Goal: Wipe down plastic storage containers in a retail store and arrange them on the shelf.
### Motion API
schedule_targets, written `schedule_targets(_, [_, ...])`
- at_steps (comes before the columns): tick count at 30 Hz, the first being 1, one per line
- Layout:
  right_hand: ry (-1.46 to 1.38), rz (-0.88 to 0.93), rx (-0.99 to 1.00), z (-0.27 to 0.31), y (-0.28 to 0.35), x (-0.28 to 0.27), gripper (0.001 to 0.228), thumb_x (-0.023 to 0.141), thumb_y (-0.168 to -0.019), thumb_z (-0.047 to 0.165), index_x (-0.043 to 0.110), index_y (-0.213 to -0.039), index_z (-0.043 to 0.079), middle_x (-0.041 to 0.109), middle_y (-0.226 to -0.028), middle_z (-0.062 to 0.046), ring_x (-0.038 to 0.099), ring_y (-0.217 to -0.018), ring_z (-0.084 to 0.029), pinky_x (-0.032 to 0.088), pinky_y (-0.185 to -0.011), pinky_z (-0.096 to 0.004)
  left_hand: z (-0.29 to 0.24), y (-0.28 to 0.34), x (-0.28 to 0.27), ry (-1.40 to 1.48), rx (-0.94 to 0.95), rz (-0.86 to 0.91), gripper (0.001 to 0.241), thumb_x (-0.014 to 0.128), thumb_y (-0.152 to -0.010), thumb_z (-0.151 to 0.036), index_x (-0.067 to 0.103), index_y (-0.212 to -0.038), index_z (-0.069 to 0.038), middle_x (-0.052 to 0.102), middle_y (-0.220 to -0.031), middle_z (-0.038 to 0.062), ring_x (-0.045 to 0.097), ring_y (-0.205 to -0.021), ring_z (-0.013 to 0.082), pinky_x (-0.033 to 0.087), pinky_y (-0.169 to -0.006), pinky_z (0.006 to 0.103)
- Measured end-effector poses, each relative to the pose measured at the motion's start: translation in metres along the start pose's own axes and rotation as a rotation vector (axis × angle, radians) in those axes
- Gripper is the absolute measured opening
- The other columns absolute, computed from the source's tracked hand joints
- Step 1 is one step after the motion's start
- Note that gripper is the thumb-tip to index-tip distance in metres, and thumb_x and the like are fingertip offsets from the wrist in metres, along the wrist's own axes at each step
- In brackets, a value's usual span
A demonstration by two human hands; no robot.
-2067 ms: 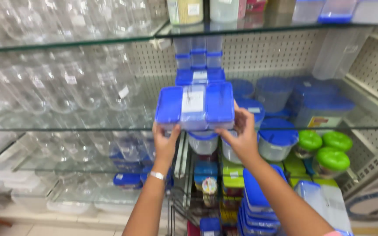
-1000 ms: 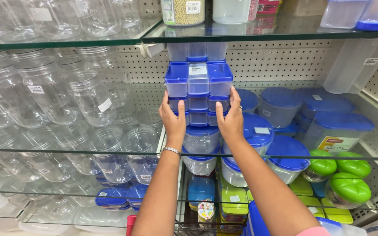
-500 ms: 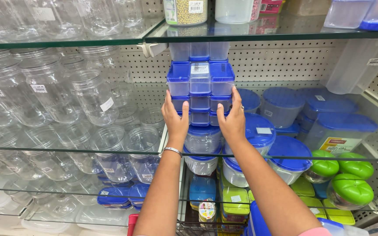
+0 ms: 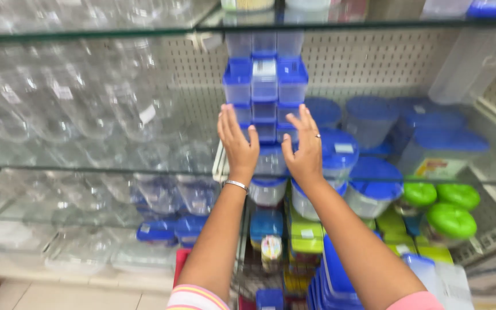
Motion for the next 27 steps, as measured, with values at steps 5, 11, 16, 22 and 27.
schedule_targets(5, [-0.109, 0.130, 0.136, 0.073, 0.102, -0.040, 0.032, 0.066, -0.095, 0.008, 0.065, -0.127, 0.006, 0.049, -0.156, -0.024, 0.048, -0.146, -0.041, 0.036, -0.121, -0.047, -0.059, 0.110, -0.070, 0.083, -0.022, 0.224, 0.043, 0.062, -0.097, -0.013, 0.056, -0.139, -0.009, 0.049, -0.154, 0.018, 0.042, -0.145, 0.0420, 0.033, -0.123, 0.0500])
schedule_targets(11, [-0.365, 0.302, 0.874, 0.129, 0.307, -0.075, 0.036, 0.062, -0.094, 0.011, 0.059, -0.129, 0.003, 0.057, -0.146, -0.019, 0.059, -0.129, -0.035, 0.043, -0.109, -0.041, -0.059, 0.334, -0.134, 0.169, -0.499, 0.484, 0.034, 0.065, -0.094, -0.010, 0.065, -0.127, -0.008, 0.062, -0.138, 0.016, 0.055, -0.128, 0.0377, 0.043, -0.111, 0.0463])
schedule_targets(16, [-0.235, 0.565, 1.111, 0.140, 0.492, -0.093, 0.046, 0.055, -0.091, 0.005, 0.052, -0.137, 0.002, 0.058, -0.137, -0.022, 0.057, -0.127, -0.037, 0.042, -0.110, -0.041, -0.034, 0.532, -0.180, 0.095, -0.836, 0.672, 0.038, 0.065, -0.089, -0.008, 0.061, -0.126, -0.002, 0.061, -0.130, 0.021, 0.055, -0.123, 0.0396, 0.044, -0.106, 0.0468])
schedule_targets(22, [0.268, 0.870, 1.080, 0.137, 0.596, -0.110, 0.068, 0.071, -0.082, 0.013, 0.046, -0.146, 0.010, 0.040, -0.152, -0.033, 0.037, -0.143, -0.048, 0.030, -0.120, -0.051, -0.036, 0.611, -0.215, -0.168, -0.901, 1.062, 0.053, 0.057, -0.091, -0.005, 0.047, -0.143, 0.004, 0.047, -0.146, 0.026, 0.045, -0.135, 0.0427, 0.038, -0.116, 0.0460])
schedule_targets(27, [0.378, 1.101, 1.248, 0.125, 0.615, -0.118, 0.101, 0.082, -0.082, 0.032, 0.019, -0.160, 0.020, 0.010, -0.164, -0.031, 0.014, -0.150, -0.052, 0.022, -0.120, -0.056, -0.024, 0.624, -0.203, -0.400, -0.590, 1.728, 0.073, 0.048, -0.098, -0.013, 0.012, -0.161, -0.004, 0.005, -0.170, 0.020, 0.009, -0.156, 0.0373, 0.015, -0.124, 0.0476])
Point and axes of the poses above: each hand's wrist, its own y-axis away from the middle knuckle, its own x-axis out of the palm, z = x × y, the point moved 1 cm from there along -y, towards the middle knuckle
